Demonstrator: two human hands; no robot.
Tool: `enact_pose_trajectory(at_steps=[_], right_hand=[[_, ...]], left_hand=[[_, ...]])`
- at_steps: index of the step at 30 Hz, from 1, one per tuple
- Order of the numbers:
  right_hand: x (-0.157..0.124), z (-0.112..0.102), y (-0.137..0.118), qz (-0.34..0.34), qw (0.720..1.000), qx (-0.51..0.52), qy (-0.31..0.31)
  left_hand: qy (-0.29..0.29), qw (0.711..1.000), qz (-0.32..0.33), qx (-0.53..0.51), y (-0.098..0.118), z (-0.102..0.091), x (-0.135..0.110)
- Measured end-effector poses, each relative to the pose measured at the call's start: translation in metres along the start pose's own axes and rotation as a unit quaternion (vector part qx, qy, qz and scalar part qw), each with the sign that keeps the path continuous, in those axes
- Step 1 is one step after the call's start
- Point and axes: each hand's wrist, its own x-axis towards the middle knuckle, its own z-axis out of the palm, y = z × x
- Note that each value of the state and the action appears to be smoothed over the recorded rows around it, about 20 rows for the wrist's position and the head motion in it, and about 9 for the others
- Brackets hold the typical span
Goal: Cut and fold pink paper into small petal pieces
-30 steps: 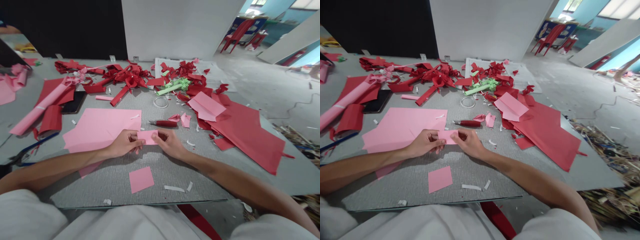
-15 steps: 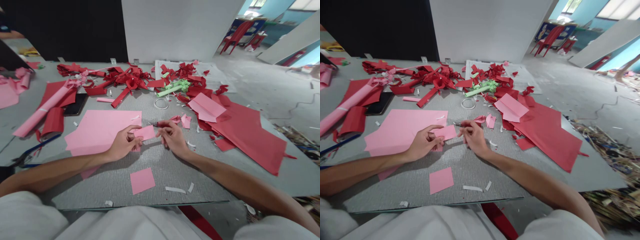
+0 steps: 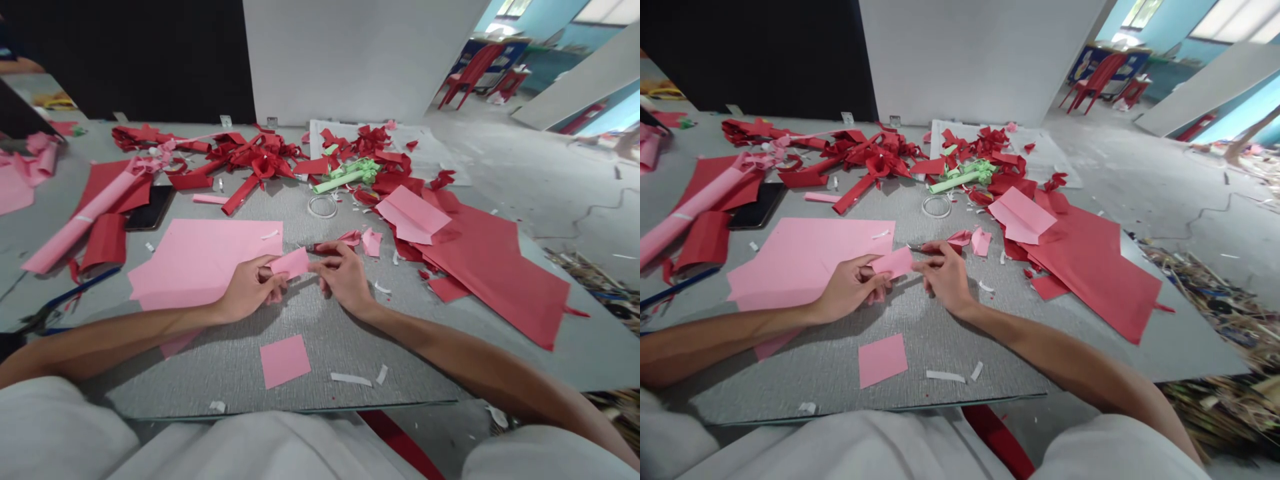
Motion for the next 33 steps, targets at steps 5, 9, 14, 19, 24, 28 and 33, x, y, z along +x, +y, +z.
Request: enact_pose_trajectory(at_steps=[5,9,14,19,24,28,33], right_hand=[[-0.001,-0.003,0.003,-0.024,0.998,-0.012,-0.049],[-0.004,0.0,-0.001,-0.055,0.985,-0.069,-0.147],[-0.008,0.002,-0.008,-0.075,0.976,-0.069,-0.192],[-0.005,-0.001,-0.003,-0.062,0.984,-0.062,-0.158],[0.001,-0.005,0.0,-0.036,0.998,-0.016,-0.038],[-0.005,0.002,-0.004,-0.083,0.976,-0.085,-0.184],[-0.002,-0.003,-0.001,-0.077,0.989,-0.102,-0.074]], left_hand=[[-0.011,0.999,0.022,0.021,0.001,-0.003,-0.002],[-0.038,0.997,0.045,0.048,0.004,-0.001,-0.002],[-0.107,0.991,0.035,0.066,0.006,-0.001,-0.001],[-0.1,0.989,0.037,0.106,0.002,-0.003,-0.001],[-0.069,0.99,0.049,0.11,0.004,-0.006,0.001],[-0.11,0.986,0.034,0.119,0.009,-0.003,0.0],[-0.097,0.99,0.044,0.095,0.007,-0.004,-0.005]])
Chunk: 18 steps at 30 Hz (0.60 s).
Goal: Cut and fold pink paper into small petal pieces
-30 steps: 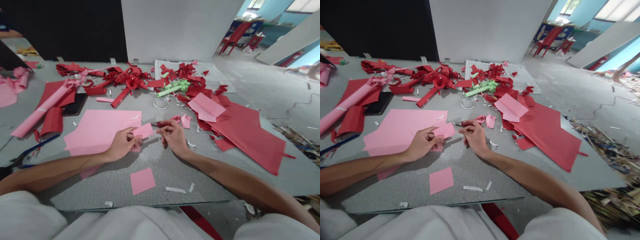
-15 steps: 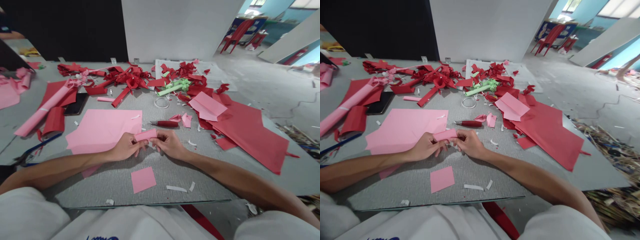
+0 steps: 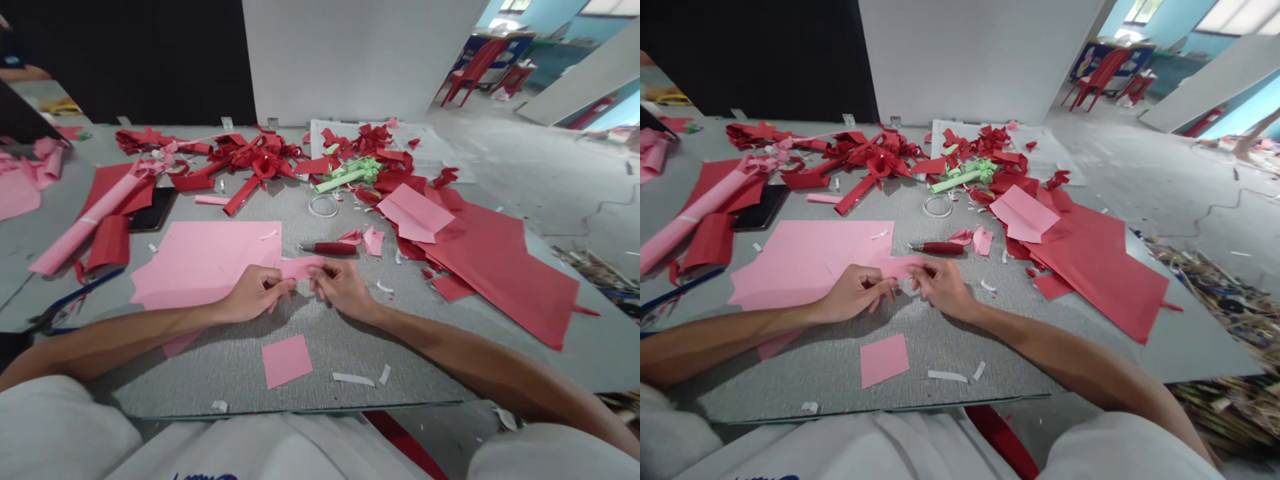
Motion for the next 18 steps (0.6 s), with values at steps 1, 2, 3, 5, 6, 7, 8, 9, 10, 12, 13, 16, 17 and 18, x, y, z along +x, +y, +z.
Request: enact_pose_trajectory(at_steps=[1,2,3,5,6,7,8,9,10,12,13,16,17,18], right_hand=[[0.001,-0.002,0.002,0.015,0.998,0.017,0.058],[0.002,-0.005,0.003,0.029,0.995,0.032,0.093],[0.003,-0.006,0.004,0.033,0.992,0.039,0.112],[0.002,-0.006,0.004,0.016,0.997,0.027,0.064],[0.001,-0.005,0.003,0.001,0.999,0.018,0.029],[-0.001,-0.003,0.002,-0.012,1.0,0.007,-0.004],[-0.002,-0.001,0.001,-0.024,0.999,-0.005,-0.032],[-0.002,0.0,0.001,-0.033,0.998,-0.017,-0.056],[-0.002,0.001,0.001,-0.04,0.996,-0.03,-0.072],[-0.002,0.001,0.002,-0.056,0.995,-0.052,-0.071],[-0.003,0.001,0.003,-0.072,0.994,-0.063,-0.043],[-0.005,0.0,0.007,-0.155,0.98,-0.11,0.06],[-0.006,-0.001,0.008,-0.189,0.971,-0.131,0.07],[-0.007,-0.001,0.009,-0.22,0.962,-0.15,0.064]], left_hand=[[0.012,1.0,0.0,-0.007,-0.001,-0.001,-0.001],[0.02,1.0,-0.003,-0.015,-0.002,-0.003,-0.002],[0.032,0.999,-0.006,-0.021,-0.003,-0.005,-0.003],[0.054,0.998,-0.009,-0.038,-0.002,-0.007,-0.003],[0.063,0.997,-0.003,-0.047,-0.001,-0.008,-0.002],[0.065,0.996,0.005,-0.056,0.0,-0.008,-0.002],[0.062,0.996,0.014,-0.062,0.001,-0.007,-0.001],[0.054,0.996,0.02,-0.062,0.002,-0.007,-0.001],[0.045,0.997,0.023,-0.057,0.003,-0.006,0.0],[0.041,0.998,0.018,-0.036,0.002,-0.004,-0.001],[0.05,0.998,0.015,-0.025,0.001,-0.003,-0.001],[0.109,0.994,0.009,0.005,-0.004,-0.003,-0.001],[0.127,0.992,0.01,0.013,-0.005,-0.003,-0.001],[0.14,0.99,0.014,0.021,-0.006,-0.003,0.0]])
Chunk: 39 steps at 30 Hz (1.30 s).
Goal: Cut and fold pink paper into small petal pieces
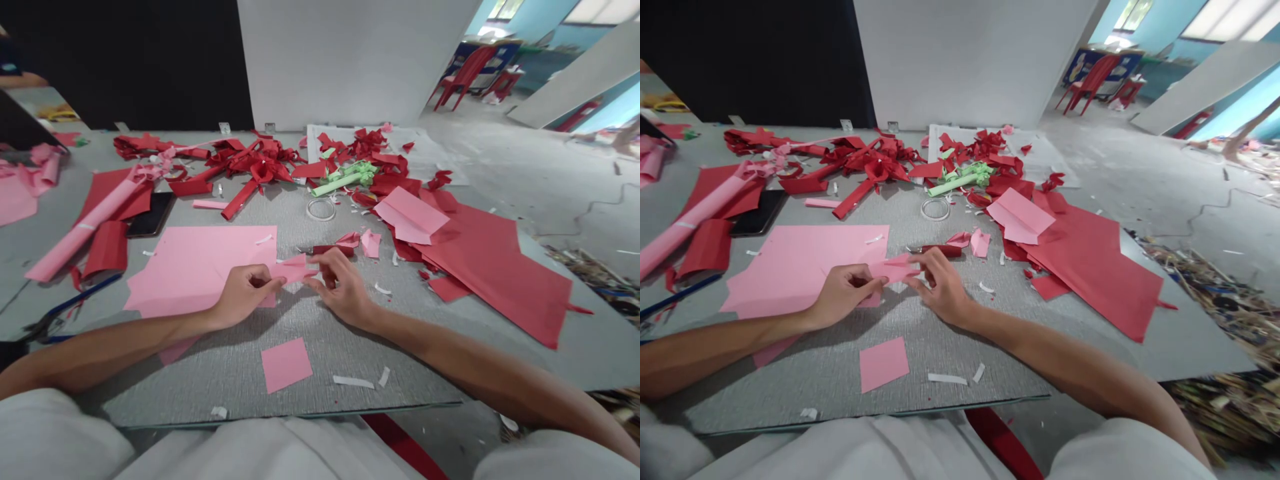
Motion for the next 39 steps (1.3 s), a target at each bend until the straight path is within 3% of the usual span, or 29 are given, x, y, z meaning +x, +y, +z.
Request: enact_pose_trajectory(at_steps=[3,8,11,14,17,23,27,39], right_hand=[[-0.003,-0.001,0.001,-0.06,0.997,-0.019,-0.046],[-0.005,0.001,0.004,-0.078,0.992,-0.032,-0.094],[-0.006,0.002,0.005,-0.13,0.984,-0.048,-0.11],[-0.007,0.001,0.01,-0.147,0.978,-0.074,-0.125],[-0.008,-0.002,0.015,-0.13,0.976,-0.115,-0.133],[-0.009,-0.007,0.019,-0.131,0.966,-0.132,-0.177],[-0.008,-0.009,0.02,-0.138,0.956,-0.148,-0.212],[-0.005,-0.013,0.018,-0.175,0.947,-0.144,-0.227]], left_hand=[[0.008,1.0,0.012,0.012,0.0,-0.001,0.001],[0.02,0.997,0.024,0.07,-0.005,-0.001,-0.001],[0.072,0.976,0.115,0.172,-0.014,-0.001,-0.003],[-0.015,0.924,0.234,0.302,-0.022,-0.002,-0.003],[-0.104,0.884,0.272,0.366,-0.027,-0.004,-0.001],[-0.125,0.908,0.266,0.299,-0.027,-0.004,0.002],[-0.1,0.926,0.228,0.283,-0.027,-0.003,0.001],[-0.099,0.909,0.286,0.287,-0.03,-0.001,0.002]])
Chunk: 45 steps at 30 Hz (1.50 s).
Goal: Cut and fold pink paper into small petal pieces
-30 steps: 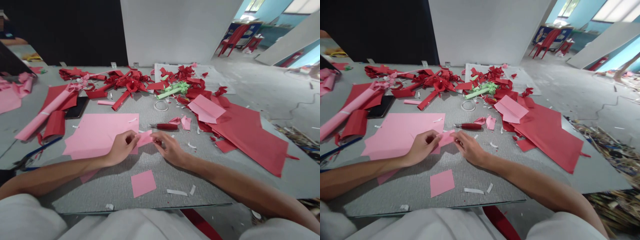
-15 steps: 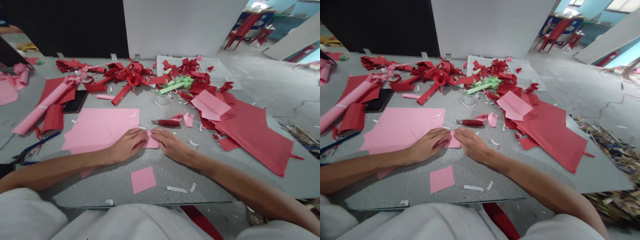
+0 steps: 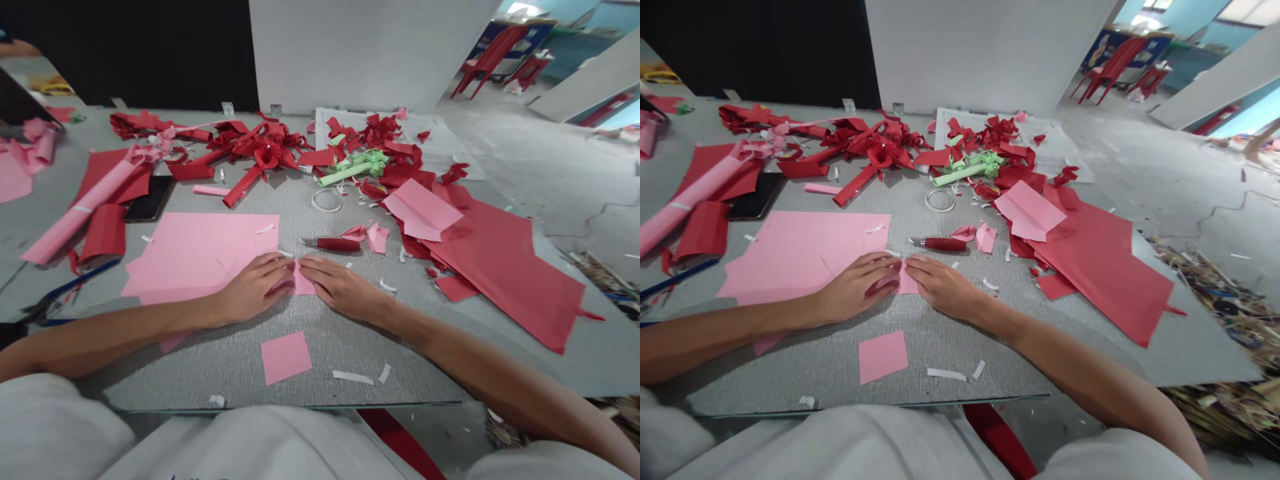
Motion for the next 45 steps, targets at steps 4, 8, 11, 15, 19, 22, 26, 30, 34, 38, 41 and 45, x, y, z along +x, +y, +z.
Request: enact_pose_trajectory(at_steps=[4,8,11,15,19,22,26,30,34,38,41,45], right_hand=[[0.001,-0.002,0.001,-0.011,0.999,-0.03,-0.027],[0.002,-0.004,0.003,-0.02,0.996,-0.055,-0.065],[0.004,-0.005,0.003,-0.025,0.995,-0.06,-0.08],[0.005,-0.006,0.004,-0.022,0.995,-0.055,-0.075],[0.005,-0.009,0.008,-0.05,0.993,-0.061,-0.089],[0.004,-0.011,0.008,-0.059,0.99,-0.079,-0.101],[0.003,-0.01,0.001,-0.051,0.985,-0.121,-0.11],[0.001,-0.004,-0.013,-0.041,0.981,-0.163,-0.102],[0.002,0.0,-0.022,-0.023,0.978,-0.18,-0.099],[0.003,0.002,-0.026,0.003,0.978,-0.178,-0.105],[0.003,0.003,-0.028,0.018,0.98,-0.16,-0.114],[0.002,0.008,-0.031,0.052,0.984,-0.125,-0.117]], left_hand=[[-0.013,1.0,0.022,0.005,0.001,-0.002,0.002],[-0.022,0.999,0.032,0.023,-0.001,-0.003,0.001],[-0.018,0.997,0.046,0.052,-0.003,-0.001,0.0],[-0.015,0.994,0.064,0.089,-0.005,0.0,-0.001],[-0.019,0.991,0.078,0.108,-0.006,0.001,-0.001],[-0.023,0.989,0.081,0.123,-0.006,0.001,0.0],[-0.035,0.987,0.079,0.133,-0.004,0.002,0.0],[-0.043,0.989,0.064,0.13,-0.002,0.002,0.0],[-0.052,0.989,0.053,0.127,-0.001,0.002,0.0],[-0.048,0.992,0.052,0.108,0.001,0.0,0.002],[-0.044,0.992,0.054,0.101,0.003,-0.003,0.004],[-0.032,0.993,0.059,0.095,0.005,-0.005,0.005]])
